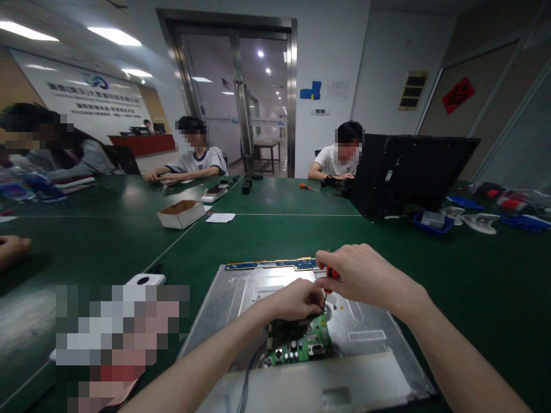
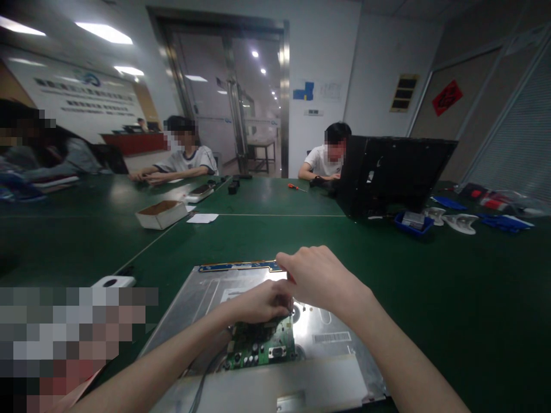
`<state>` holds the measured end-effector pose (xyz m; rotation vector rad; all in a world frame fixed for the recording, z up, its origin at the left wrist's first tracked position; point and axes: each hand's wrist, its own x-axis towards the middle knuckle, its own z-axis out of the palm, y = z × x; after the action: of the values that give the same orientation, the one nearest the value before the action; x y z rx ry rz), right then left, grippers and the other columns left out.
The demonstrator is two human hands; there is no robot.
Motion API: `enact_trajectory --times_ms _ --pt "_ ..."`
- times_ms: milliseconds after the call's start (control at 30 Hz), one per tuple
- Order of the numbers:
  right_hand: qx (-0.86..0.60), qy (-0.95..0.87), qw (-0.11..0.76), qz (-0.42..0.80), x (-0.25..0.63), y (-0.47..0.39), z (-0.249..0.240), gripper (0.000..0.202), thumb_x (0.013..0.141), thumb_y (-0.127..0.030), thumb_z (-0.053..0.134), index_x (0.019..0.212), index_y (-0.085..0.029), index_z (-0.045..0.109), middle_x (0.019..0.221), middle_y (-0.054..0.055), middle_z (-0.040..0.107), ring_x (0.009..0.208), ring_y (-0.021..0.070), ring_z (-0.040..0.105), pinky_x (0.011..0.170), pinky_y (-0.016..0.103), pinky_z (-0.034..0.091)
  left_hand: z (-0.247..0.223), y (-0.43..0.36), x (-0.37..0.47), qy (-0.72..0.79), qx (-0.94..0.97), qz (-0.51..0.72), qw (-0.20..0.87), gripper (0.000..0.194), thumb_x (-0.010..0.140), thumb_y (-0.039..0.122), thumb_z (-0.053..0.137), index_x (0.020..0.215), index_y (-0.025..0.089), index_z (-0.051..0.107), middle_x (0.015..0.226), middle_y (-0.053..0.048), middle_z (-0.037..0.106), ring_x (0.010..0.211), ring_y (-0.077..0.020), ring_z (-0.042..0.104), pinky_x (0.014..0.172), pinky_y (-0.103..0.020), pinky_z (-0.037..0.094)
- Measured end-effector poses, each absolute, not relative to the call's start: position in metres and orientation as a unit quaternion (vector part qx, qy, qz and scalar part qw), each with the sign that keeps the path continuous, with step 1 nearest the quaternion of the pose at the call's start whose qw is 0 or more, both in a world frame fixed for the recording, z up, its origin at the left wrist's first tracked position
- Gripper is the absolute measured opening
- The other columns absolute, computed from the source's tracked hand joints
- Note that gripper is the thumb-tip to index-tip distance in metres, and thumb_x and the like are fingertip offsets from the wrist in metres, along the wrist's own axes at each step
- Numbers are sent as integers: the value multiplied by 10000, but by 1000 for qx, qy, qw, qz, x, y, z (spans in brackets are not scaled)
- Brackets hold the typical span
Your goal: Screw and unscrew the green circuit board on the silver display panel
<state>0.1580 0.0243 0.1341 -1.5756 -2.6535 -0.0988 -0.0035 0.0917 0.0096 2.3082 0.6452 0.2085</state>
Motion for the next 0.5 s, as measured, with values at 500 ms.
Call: enact_trajectory --times_ms 500 --pt "-497 -867 40 5 162 23 136 116 899 -316 559 993 -253 586 832 6 707 758 204 658 542 270 297 7 92 -5 259 885 80 378 140 765 98 634 868 172 695 760 14 679 703 -159 606 686 -240 452"
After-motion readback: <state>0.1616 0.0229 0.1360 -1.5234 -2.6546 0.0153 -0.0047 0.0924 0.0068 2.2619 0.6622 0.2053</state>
